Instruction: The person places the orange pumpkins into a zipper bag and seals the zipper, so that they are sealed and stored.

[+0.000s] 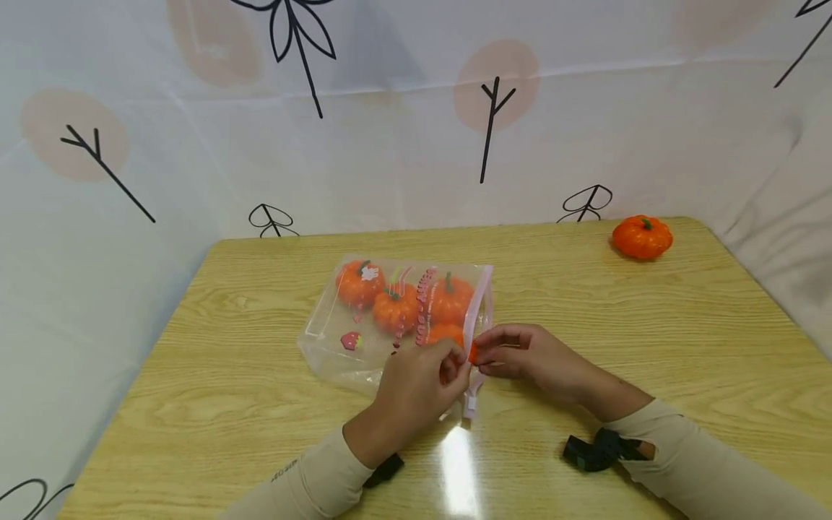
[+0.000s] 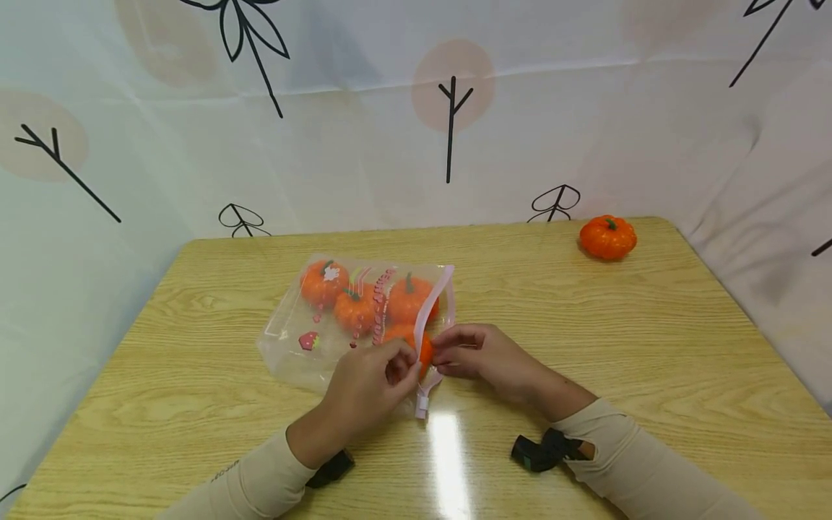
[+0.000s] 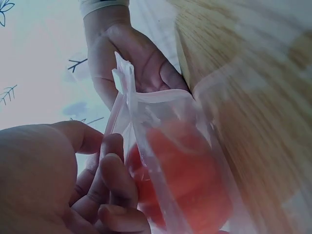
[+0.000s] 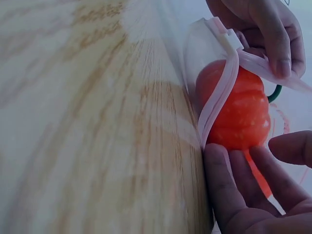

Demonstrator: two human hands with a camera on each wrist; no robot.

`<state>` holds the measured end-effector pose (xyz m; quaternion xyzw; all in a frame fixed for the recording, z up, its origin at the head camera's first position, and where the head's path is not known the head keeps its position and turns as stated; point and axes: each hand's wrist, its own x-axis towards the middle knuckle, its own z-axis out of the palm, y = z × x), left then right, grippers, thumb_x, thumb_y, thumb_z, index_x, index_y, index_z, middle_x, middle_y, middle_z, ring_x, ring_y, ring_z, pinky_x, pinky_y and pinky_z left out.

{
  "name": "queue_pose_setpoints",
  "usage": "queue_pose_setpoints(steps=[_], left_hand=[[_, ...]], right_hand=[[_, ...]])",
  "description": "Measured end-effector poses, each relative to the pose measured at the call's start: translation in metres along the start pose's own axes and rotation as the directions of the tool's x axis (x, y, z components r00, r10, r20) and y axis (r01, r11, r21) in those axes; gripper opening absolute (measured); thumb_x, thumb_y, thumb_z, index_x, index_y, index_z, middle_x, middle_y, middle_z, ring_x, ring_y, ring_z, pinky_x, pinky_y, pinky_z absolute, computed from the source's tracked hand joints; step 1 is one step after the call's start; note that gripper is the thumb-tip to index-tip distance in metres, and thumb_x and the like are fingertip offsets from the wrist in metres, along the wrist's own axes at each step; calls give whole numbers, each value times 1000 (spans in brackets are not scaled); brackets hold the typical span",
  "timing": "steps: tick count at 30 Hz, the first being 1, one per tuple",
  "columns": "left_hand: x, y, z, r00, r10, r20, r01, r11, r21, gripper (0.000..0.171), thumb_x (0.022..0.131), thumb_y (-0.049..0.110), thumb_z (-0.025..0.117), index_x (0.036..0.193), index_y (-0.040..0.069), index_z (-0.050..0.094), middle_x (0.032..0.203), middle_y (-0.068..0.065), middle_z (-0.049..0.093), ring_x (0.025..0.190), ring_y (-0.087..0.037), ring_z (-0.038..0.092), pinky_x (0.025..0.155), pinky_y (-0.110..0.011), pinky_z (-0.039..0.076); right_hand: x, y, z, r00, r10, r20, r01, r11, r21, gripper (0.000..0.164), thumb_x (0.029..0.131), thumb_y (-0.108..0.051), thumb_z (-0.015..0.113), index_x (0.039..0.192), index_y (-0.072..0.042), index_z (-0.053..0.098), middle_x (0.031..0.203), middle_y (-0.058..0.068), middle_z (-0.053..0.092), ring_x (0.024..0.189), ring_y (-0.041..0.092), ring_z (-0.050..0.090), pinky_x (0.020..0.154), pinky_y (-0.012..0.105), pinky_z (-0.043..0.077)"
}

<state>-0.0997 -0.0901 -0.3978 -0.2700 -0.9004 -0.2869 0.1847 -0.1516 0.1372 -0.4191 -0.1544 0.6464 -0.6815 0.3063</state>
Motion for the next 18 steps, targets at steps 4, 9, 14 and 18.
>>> queue_pose_setpoints(steps=[4,9,14,18], left_hand=[[0,-1,-1,1000,-5,-9,5,1000,-20,7,86,17,74,86,15,68,66,11,67,57,3,57,51,-9,37],[1,-2,-2,1000,-27,4,28,998,-53,6,86,15,74,88,12,68,71,7,70,61,1,61,56,-9,43],[1,-2,-1,999,-49,19,50,997,-66,6,88,13,72,91,10,68,74,5,70,62,-1,60,58,-9,45],[1,-2,0,998,-60,25,62,995,-77,6,89,13,71,93,10,68,75,5,69,62,-1,58,58,-9,44]], right_hand=[[0,0,0,999,2,55,0,999,-43,45,99,-8,59,141,7,49,133,16,64,116,16,67,97,30,53],[1,-1,2,995,-5,96,18,991,-136,47,100,-11,57,143,4,45,139,21,59,121,15,64,98,26,52],[-1,-3,4,993,-12,116,38,973,-228,49,102,-13,55,148,-1,42,141,21,57,130,26,57,99,22,49],[-2,-3,5,990,-10,141,51,956,-288,53,103,-16,52,153,-4,36,145,20,53,137,37,48,101,19,46]])
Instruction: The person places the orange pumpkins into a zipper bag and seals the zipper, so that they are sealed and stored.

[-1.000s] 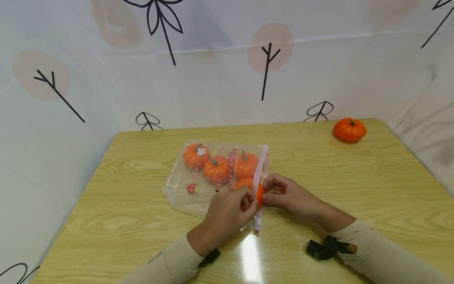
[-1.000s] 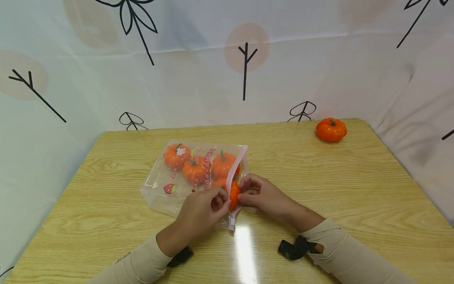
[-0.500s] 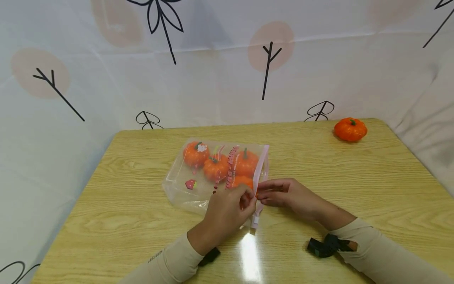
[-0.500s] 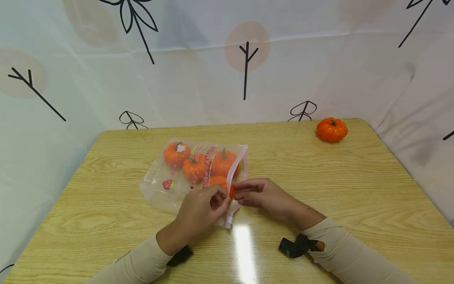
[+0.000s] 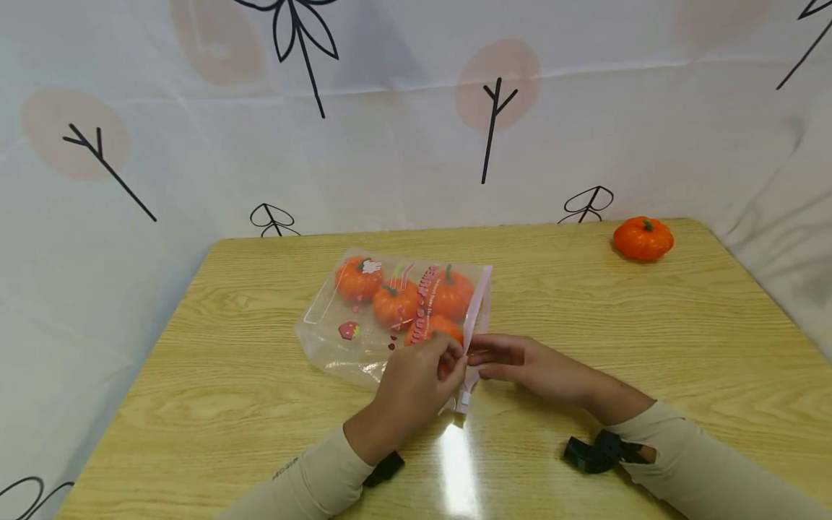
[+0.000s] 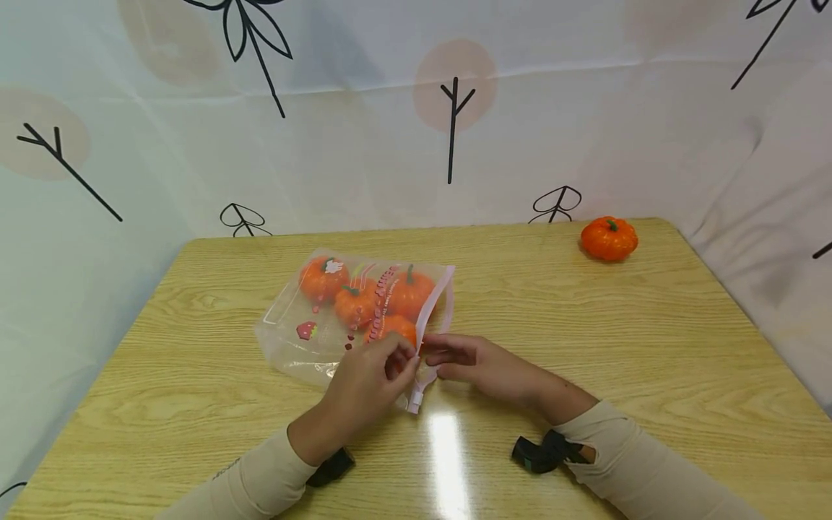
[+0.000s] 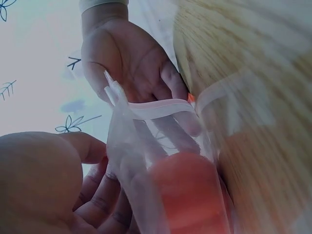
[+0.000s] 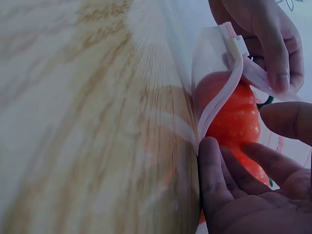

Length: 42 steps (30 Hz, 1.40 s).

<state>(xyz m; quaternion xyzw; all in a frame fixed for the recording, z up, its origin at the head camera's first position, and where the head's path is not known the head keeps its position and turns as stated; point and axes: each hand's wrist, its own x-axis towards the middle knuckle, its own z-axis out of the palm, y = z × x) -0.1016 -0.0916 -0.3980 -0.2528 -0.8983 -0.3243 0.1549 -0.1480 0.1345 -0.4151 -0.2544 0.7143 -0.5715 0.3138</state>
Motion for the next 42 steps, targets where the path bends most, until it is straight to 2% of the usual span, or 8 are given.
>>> queue_pose_setpoints(steps=[5,12,19,26,32,36,42], left_hand=[[1,0,1,1000,-6,19,7,999,-35,7,91,13,70,95,8,67,75,4,68,64,-1,57,59,-9,45],[1,1,1,998,-19,62,24,997,-74,7,93,12,68,96,7,65,78,2,67,67,-3,58,61,-9,46],[2,1,1,996,-24,81,31,995,-96,7,94,12,67,97,6,64,81,1,66,69,-5,58,63,-10,48],[1,1,2,997,-11,70,18,994,-106,5,93,9,66,96,6,64,80,0,66,70,-5,58,63,-11,48],[1,1,2,997,-7,83,17,992,-121,6,94,10,66,98,7,63,81,1,66,71,-5,57,63,-11,48],[1,1,3,996,-10,86,22,991,-130,6,95,11,66,99,7,63,82,2,66,71,-5,57,63,-12,48],[2,2,3,996,-19,83,31,990,-139,7,95,13,65,99,7,63,81,3,65,71,-5,56,64,-13,48]], right_hand=[[-1,1,1,999,-23,24,23,1000,-17,55,104,-14,51,154,-4,32,148,21,49,138,37,45,101,20,46],[-1,0,1,999,-41,35,42,999,-28,46,104,-12,50,148,-3,39,146,22,50,135,26,50,101,22,47],[-3,-2,3,998,-10,61,15,997,-80,54,105,-15,48,155,-3,31,152,22,43,142,40,38,101,15,42],[-2,0,3,994,-30,102,44,989,-138,57,106,-14,46,158,-6,24,159,20,34,147,39,32,106,14,35],[-1,0,3,992,-33,120,52,986,-158,57,106,-15,45,159,-10,22,162,17,30,148,37,29,113,28,33],[-2,0,3,992,-30,119,51,982,-183,58,106,-17,45,158,-7,23,161,18,30,149,36,29,115,35,31],[-4,-2,5,996,-20,83,39,971,-237,57,105,-18,49,155,-3,29,160,18,32,148,35,26,109,12,27]])
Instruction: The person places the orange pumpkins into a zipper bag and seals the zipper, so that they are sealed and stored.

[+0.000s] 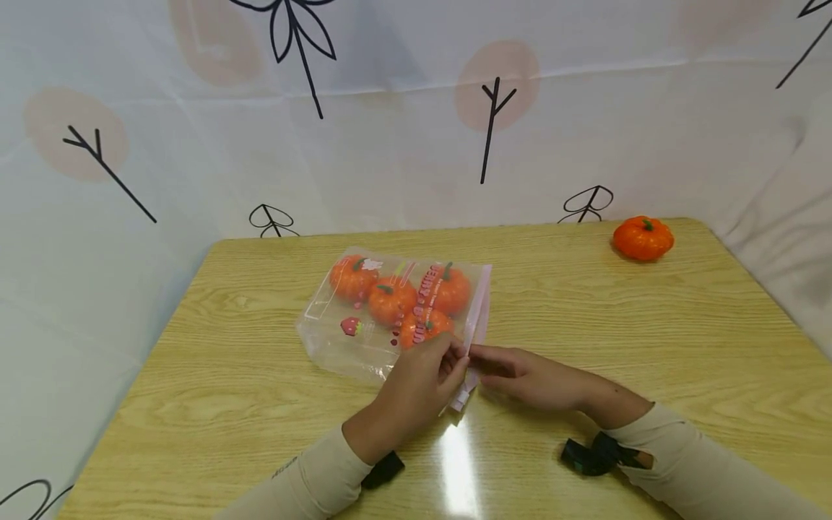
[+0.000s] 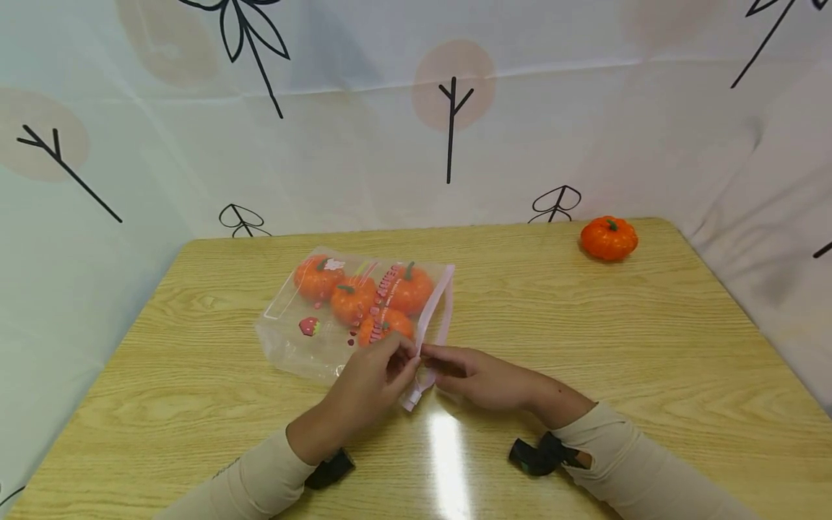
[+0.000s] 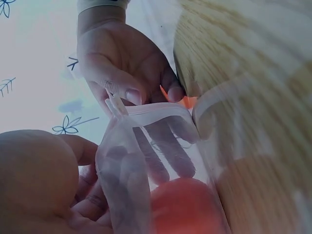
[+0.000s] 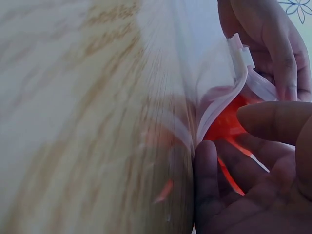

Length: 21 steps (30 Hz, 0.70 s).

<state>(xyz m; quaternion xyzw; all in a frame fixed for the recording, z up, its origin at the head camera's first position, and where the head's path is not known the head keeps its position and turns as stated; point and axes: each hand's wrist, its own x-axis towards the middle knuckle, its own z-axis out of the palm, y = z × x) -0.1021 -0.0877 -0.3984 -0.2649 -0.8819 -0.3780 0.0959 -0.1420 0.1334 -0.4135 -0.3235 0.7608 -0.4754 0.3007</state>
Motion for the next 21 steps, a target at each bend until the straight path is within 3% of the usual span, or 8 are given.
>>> queue_pose_setpoints(steps=[3,6,14,18,21], left_hand=[[0,0,0,1000,-2,5,2,1000,-4,7,96,13,65,98,7,62,82,2,64,71,-5,56,64,-13,48],[-1,-1,0,1000,1,7,-1,1000,-5,7,96,13,65,98,8,62,82,2,65,71,-5,56,64,-13,48],[0,-2,-2,1000,12,-6,-12,1000,3,5,95,12,66,97,8,63,82,2,67,71,-5,59,64,-12,49],[0,-1,-3,1000,11,-19,-10,999,48,5,94,14,67,97,9,65,81,3,68,71,-4,60,64,-12,49],[2,-2,-3,999,-6,-32,10,993,117,5,95,16,66,95,11,66,81,4,68,72,-5,61,65,-13,49]], right_hand=[[-2,-2,1,1000,-10,-18,9,998,-59,54,104,-20,50,153,-2,35,158,19,37,147,36,29,107,9,26],[-3,-2,2,999,-51,-6,50,994,-95,50,104,-18,50,151,-3,39,154,18,43,143,32,37,109,13,30],[2,3,-1,997,-67,30,68,998,-12,49,104,-13,48,152,-6,38,154,16,44,136,-4,40,108,12,31],[1,5,-5,998,-53,-43,55,997,58,42,104,-12,49,145,-4,48,144,18,55,130,7,53,102,16,43],[-2,2,-11,986,-34,-162,42,998,45,34,103,-12,51,136,-7,57,134,16,62,121,23,62,94,22,50]])
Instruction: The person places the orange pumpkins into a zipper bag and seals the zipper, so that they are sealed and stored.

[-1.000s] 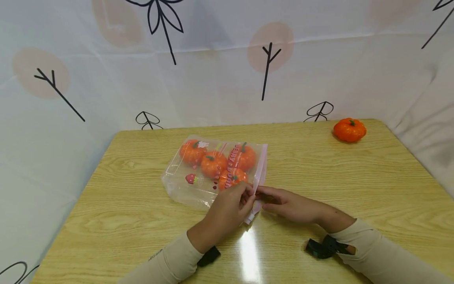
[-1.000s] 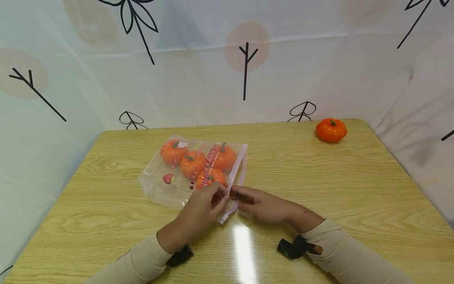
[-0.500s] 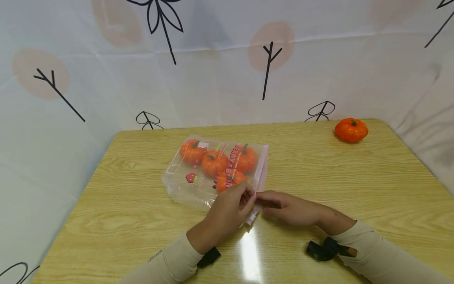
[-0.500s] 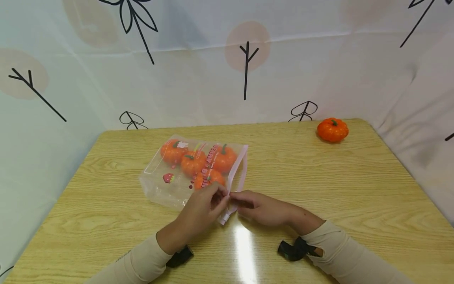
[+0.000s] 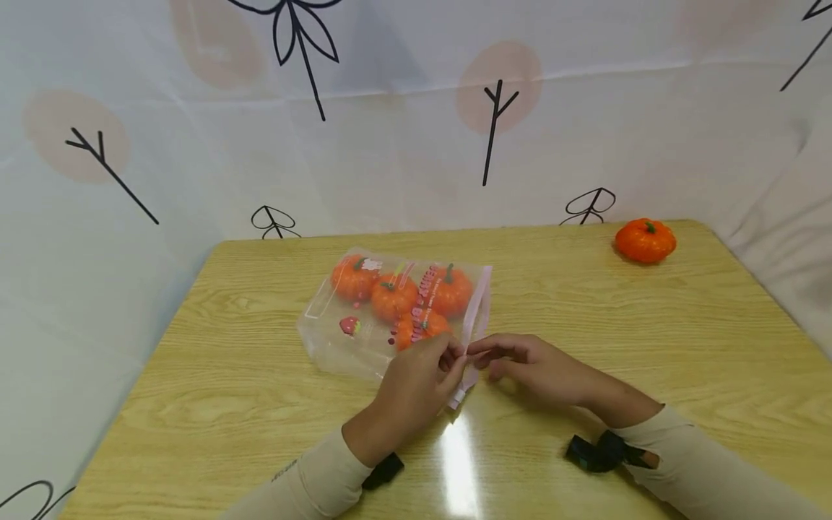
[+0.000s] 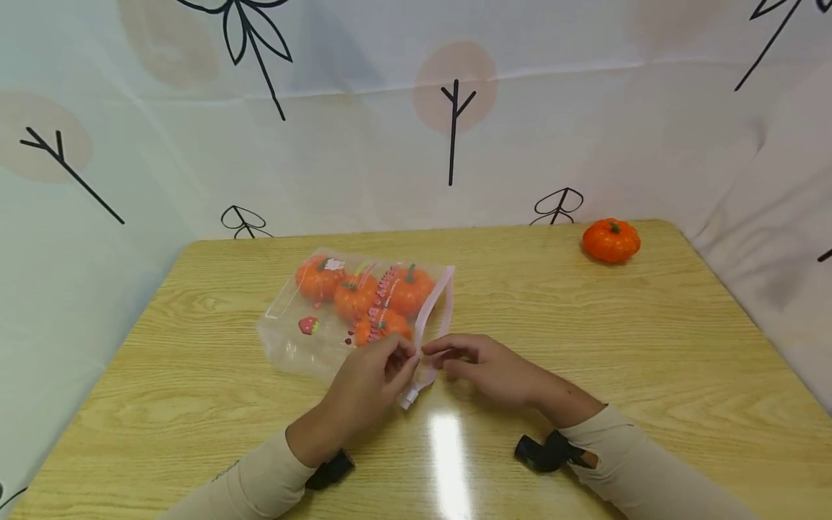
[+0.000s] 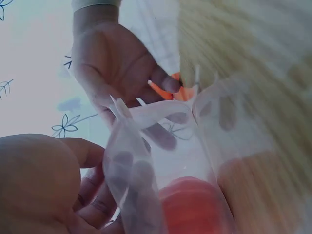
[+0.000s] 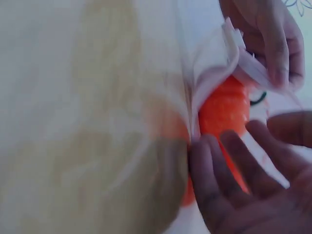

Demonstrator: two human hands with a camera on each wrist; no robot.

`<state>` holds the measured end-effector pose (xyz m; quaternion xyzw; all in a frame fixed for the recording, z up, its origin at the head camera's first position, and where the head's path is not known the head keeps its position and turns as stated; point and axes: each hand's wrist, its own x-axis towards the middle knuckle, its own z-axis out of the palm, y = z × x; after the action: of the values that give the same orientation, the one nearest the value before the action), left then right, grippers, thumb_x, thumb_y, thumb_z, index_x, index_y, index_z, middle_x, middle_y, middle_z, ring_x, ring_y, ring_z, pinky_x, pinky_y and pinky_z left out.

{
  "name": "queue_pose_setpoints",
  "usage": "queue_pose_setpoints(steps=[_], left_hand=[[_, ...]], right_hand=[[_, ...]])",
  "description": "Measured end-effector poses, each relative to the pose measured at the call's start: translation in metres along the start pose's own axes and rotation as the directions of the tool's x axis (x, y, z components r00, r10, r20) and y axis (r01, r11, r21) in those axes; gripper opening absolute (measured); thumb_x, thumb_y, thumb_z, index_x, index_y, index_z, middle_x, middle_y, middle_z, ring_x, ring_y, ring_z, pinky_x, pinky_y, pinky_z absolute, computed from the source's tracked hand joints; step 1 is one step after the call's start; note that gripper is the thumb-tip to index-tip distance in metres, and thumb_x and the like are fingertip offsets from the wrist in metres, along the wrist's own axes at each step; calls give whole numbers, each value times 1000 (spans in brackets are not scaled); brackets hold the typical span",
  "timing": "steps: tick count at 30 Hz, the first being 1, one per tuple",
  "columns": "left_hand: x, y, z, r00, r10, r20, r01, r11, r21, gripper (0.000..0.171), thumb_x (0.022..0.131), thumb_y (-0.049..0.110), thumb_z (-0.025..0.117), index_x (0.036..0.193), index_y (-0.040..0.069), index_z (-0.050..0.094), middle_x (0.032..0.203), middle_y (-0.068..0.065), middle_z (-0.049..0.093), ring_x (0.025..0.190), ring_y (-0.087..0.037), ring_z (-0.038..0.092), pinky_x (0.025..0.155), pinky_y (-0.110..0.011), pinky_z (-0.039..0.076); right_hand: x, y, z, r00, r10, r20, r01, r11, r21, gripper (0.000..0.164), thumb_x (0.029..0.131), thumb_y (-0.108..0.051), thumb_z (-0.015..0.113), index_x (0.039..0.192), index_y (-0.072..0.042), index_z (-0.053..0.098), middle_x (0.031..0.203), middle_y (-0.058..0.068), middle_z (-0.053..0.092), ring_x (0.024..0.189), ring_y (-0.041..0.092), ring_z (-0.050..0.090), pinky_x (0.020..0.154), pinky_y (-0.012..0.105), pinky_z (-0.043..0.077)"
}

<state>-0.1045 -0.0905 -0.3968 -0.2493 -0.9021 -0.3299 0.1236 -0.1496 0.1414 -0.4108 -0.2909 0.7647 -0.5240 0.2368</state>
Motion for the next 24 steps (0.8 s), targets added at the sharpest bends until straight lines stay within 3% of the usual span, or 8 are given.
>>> queue_pose_setpoints(steps=[3,6,11,14,18,24], left_hand=[[1,-1,-1,1000,-21,-21,22,998,63,6,95,19,66,94,13,66,82,5,68,74,-6,61,66,-17,49],[2,-2,-1,999,-37,-38,40,995,87,5,94,19,67,94,15,66,83,5,68,76,-7,62,68,-20,51],[2,-6,0,997,-41,-62,47,993,105,5,90,17,70,93,15,66,80,7,68,75,-8,64,71,-24,48],[3,-8,0,997,-38,-69,47,990,133,7,87,16,71,93,16,67,78,9,67,73,-7,64,74,-30,42],[2,-8,0,997,-48,-53,55,986,157,10,85,16,72,94,19,67,77,10,66,72,-6,63,81,-36,36],[1,-6,-1,998,-46,-35,52,980,192,13,84,19,74,96,20,69,78,9,67,72,-4,60,82,-36,33]], right_hand=[[-4,-6,-10,990,1,-139,-9,998,-57,30,103,-11,51,131,-4,60,130,18,63,113,24,64,89,24,52],[-9,-11,-23,962,-18,-274,-27,986,-162,29,103,-12,51,128,0,62,127,19,64,109,20,63,86,23,53],[-13,-12,-51,899,-67,-432,-120,913,-391,28,102,-11,55,127,-3,63,127,16,65,114,25,60,86,22,51],[-17,-9,-70,871,-102,-481,-170,856,-488,29,100,-10,57,128,-4,62,128,18,62,115,32,57,88,36,53],[-22,-3,-94,848,-154,-508,-186,809,-557,31,98,-5,58,128,1,60,129,26,57,116,42,53,90,60,49],[-26,4,-120,830,-155,-535,-240,767,-595,34,96,-5,57,128,5,58,132,32,51,122,51,45,92,66,40]])
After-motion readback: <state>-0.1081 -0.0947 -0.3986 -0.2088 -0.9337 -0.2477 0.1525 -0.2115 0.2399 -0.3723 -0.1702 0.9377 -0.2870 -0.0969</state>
